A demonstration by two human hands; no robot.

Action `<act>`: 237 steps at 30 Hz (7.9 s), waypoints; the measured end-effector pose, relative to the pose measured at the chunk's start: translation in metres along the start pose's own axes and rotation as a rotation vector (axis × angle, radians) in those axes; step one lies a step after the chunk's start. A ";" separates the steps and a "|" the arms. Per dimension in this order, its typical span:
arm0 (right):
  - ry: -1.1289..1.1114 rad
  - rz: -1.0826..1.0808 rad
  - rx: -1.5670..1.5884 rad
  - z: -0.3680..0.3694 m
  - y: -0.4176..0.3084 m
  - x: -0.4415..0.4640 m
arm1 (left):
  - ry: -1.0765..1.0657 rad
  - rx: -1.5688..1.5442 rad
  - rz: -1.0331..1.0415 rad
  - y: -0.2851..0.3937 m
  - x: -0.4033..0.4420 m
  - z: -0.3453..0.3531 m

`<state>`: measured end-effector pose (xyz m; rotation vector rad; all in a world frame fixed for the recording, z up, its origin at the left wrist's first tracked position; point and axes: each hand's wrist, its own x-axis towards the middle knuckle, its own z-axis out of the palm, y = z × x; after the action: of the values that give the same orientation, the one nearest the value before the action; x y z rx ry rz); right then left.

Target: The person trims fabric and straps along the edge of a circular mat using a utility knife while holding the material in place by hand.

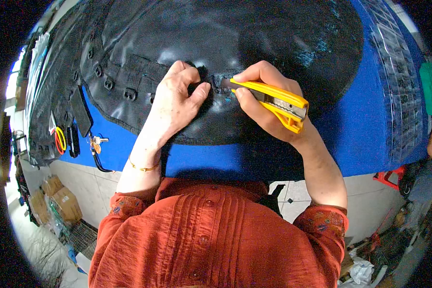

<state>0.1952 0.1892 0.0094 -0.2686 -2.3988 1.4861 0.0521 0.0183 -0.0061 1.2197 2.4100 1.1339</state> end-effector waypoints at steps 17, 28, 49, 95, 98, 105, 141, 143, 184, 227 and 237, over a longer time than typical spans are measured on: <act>-0.073 -0.017 0.021 -0.001 0.002 0.002 | 0.008 0.015 0.041 -0.002 -0.001 0.001; -0.148 0.052 0.033 -0.010 -0.004 0.004 | 0.021 0.031 0.050 -0.004 -0.002 0.002; -0.010 0.217 0.229 0.000 -0.006 0.000 | 0.020 0.027 0.024 0.001 -0.001 0.000; 0.170 -0.083 -0.125 0.035 0.004 -0.011 | 0.093 -0.007 0.081 -0.004 0.001 0.006; 0.177 -0.156 -0.163 0.032 0.002 -0.009 | 0.085 -0.011 0.062 -0.003 0.001 0.005; 0.156 -0.161 -0.137 0.026 0.004 -0.009 | 0.045 -0.008 0.038 -0.004 0.000 0.003; 0.095 -0.066 -0.102 0.022 0.002 -0.010 | 0.007 -0.018 -0.003 -0.002 -0.001 -0.001; 0.088 -0.074 -0.098 0.021 0.002 -0.009 | 0.008 -0.017 0.003 -0.002 -0.001 -0.001; 0.028 -0.126 -0.069 0.010 0.008 -0.009 | 0.054 0.033 0.056 0.001 0.001 0.003; 0.301 0.021 -0.070 0.054 0.004 -0.018 | 0.059 -0.027 0.042 -0.005 0.005 0.006; 0.263 -0.040 -0.104 0.051 0.003 -0.016 | 0.068 -0.022 0.056 -0.009 0.003 0.006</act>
<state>0.1921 0.1432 -0.0174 -0.4101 -2.2586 1.2267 0.0477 0.0208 -0.0157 1.2697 2.4189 1.2339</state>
